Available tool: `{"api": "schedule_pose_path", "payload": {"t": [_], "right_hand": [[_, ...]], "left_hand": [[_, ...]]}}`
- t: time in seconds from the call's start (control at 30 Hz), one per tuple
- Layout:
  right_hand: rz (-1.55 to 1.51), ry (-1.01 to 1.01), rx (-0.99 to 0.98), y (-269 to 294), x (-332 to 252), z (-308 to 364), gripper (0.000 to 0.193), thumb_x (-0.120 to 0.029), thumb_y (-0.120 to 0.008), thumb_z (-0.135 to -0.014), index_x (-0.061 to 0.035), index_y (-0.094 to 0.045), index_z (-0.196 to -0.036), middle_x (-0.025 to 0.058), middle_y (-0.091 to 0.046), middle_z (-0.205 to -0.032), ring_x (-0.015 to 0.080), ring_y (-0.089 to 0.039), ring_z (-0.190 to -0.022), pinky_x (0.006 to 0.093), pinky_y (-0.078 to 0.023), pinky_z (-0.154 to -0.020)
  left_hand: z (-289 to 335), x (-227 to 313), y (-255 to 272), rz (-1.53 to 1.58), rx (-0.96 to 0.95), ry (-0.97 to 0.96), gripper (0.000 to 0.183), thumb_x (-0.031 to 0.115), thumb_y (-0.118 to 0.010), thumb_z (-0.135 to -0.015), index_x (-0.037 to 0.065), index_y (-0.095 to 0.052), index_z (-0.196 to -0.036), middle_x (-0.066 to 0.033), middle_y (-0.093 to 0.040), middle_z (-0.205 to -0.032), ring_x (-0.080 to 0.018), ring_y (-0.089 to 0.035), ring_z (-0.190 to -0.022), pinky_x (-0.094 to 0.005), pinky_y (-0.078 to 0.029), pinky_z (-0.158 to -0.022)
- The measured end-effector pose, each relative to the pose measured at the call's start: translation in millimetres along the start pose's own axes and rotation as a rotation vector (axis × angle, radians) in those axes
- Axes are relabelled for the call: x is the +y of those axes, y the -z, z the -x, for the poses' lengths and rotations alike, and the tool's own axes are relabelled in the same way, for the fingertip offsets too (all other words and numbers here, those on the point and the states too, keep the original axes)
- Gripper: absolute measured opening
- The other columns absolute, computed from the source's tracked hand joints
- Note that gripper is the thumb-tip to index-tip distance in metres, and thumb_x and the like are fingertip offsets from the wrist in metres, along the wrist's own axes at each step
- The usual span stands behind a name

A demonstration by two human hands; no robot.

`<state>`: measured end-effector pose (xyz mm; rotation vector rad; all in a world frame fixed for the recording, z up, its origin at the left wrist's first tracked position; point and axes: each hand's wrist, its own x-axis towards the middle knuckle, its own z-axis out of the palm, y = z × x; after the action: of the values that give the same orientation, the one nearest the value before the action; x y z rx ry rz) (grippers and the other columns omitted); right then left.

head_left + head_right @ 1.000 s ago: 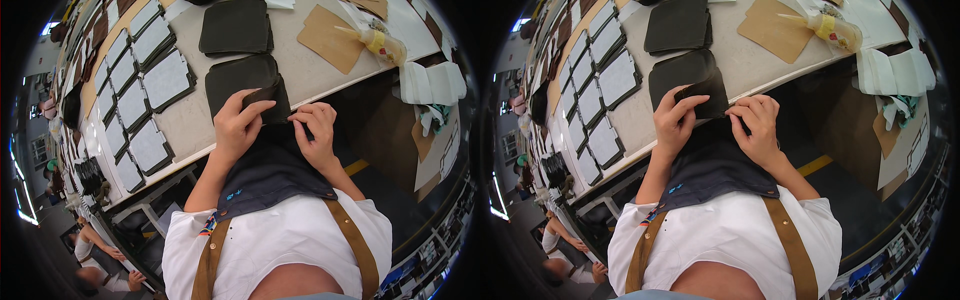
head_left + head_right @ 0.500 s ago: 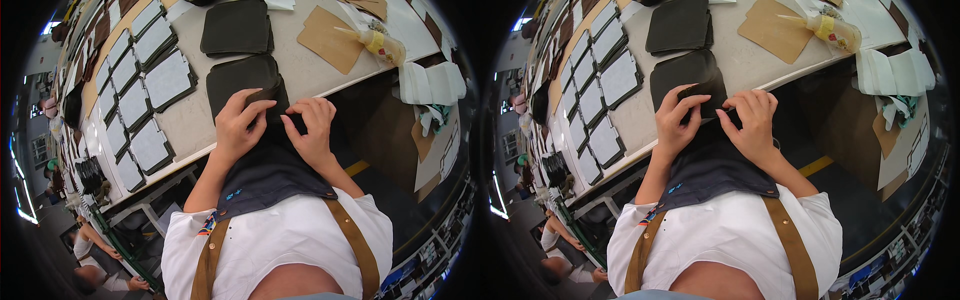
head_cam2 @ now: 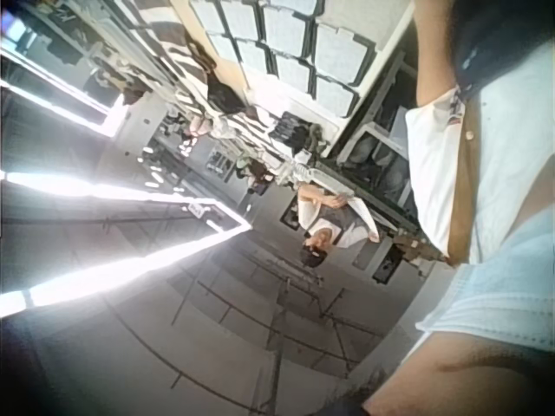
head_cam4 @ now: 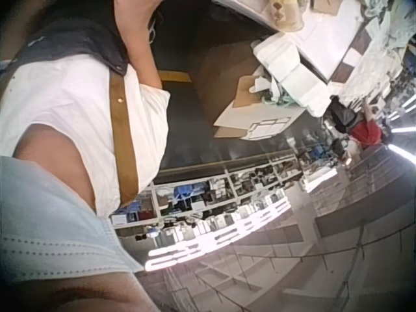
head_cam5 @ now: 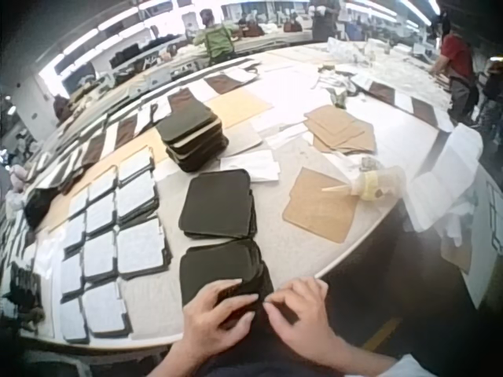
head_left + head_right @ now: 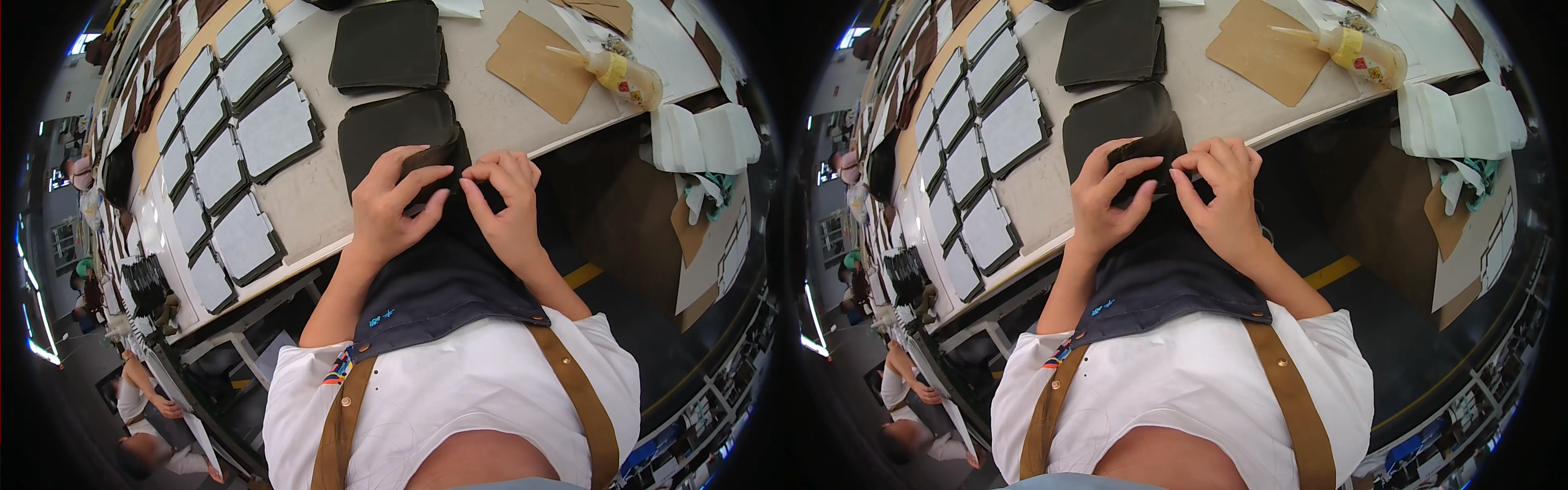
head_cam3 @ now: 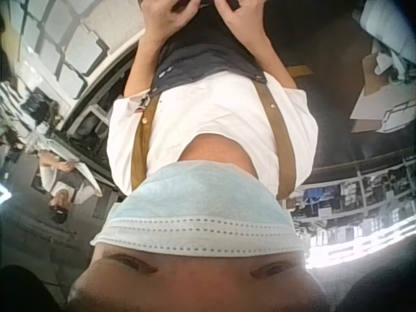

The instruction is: The person assembles small dark pouches by hand at a workbench. They pick up a pouch, fold and press the edges to secure them, and place the finished item into a growing stack. The process is repeated for multiple units throughout the clip.

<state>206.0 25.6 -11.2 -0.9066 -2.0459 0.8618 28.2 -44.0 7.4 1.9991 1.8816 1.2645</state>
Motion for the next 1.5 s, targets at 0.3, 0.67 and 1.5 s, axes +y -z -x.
{"api": "schedule_pose_path", "payload": {"t": [0.3,0.67,1.5], "right_hand": [[-0.01,0.015,0.016,-2,-4,-3,0.01,-0.011,-0.073,-0.087,-0.0098,-0.071,-0.097,0.0019,-0.064,-0.103,0.0227,-0.055,-0.105,0.0399,-0.031,-0.1],[0.086,0.109,0.006,2,-4,-5,0.02,-0.004,-0.068,-0.086,-0.0109,-0.074,-0.104,0.0032,-0.061,-0.105,0.024,-0.053,-0.108,0.0424,-0.03,-0.101],[0.2,0.256,0.073,5,17,19,0.027,-0.005,-0.076,-0.075,-0.0142,-0.077,-0.1,0.0006,-0.064,-0.103,0.0228,-0.055,-0.104,0.0426,-0.031,-0.096]], "left_hand": [[9,-14,-4,0.075,0.05,0.027,0.02,0.005,-0.082,-0.08,0.007,-0.072,-0.097,-0.0129,-0.072,-0.11,-0.0317,-0.072,-0.099,-0.0373,-0.058,-0.082],[6,-11,-7,0.051,0.073,0.015,0.023,0.002,-0.079,-0.083,0.006,-0.07,-0.104,-0.0143,-0.074,-0.111,-0.0308,-0.072,-0.099,-0.0378,-0.059,-0.079],[3,3,0,-0.044,-0.09,0.009,0.027,0.008,-0.084,-0.077,0.013,-0.079,-0.103,-0.0152,-0.067,-0.129,-0.0315,-0.068,-0.112,-0.0381,-0.057,-0.087]]}}
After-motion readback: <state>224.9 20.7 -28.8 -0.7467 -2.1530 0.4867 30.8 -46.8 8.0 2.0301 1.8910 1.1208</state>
